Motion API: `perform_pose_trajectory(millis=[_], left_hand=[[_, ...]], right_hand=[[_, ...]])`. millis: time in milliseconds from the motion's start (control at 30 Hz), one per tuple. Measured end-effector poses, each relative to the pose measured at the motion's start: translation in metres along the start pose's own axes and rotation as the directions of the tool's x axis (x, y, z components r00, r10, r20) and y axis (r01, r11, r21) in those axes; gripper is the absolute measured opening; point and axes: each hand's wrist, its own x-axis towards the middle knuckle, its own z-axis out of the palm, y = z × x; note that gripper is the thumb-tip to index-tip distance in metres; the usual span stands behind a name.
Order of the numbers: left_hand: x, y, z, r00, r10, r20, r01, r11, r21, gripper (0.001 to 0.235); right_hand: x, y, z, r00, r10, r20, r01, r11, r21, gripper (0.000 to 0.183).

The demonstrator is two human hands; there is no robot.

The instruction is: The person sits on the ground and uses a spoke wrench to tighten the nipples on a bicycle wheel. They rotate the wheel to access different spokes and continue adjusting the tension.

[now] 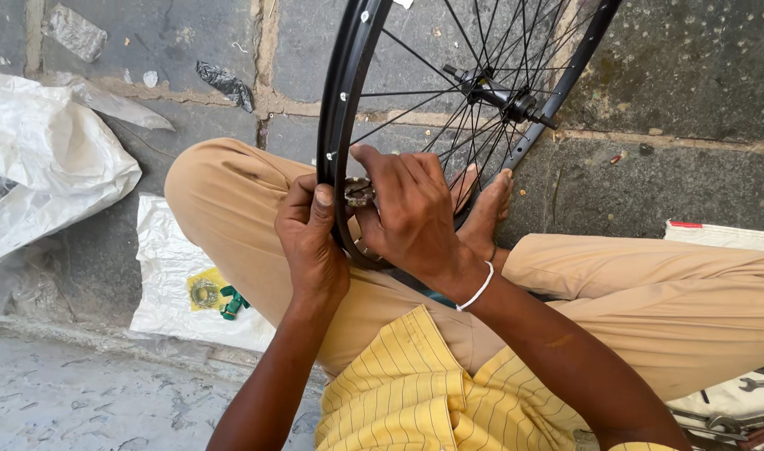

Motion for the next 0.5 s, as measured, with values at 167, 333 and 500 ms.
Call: perform_pose_trajectory(millis=[167,333,500], left_hand=[[-0.003,-0.007,-0.01,0.996,0.031,-0.084,-0.031,1.0,-0.002,0.025],[0.002,-0.013,-0.01,0.99,0.051,-0.129,-0.058,0.997,-0.051,0.026],[-0.002,0.004,0.003,0.999,-0.002,-0.04,0.003,1.0,0.025,0.033]], right_hand=[[0.018,0.01,-0.022,0.917,0.14,0.374,-0.371,0.643,0.67,0.047],[0.01,0.012,-0.024,0.911,0.22,0.348,-0.41,0.571,0.712,0.021],[-0.003,0.002,-0.008,0.985,0.093,0.146,-0.124,0.968,0.217,0.031]])
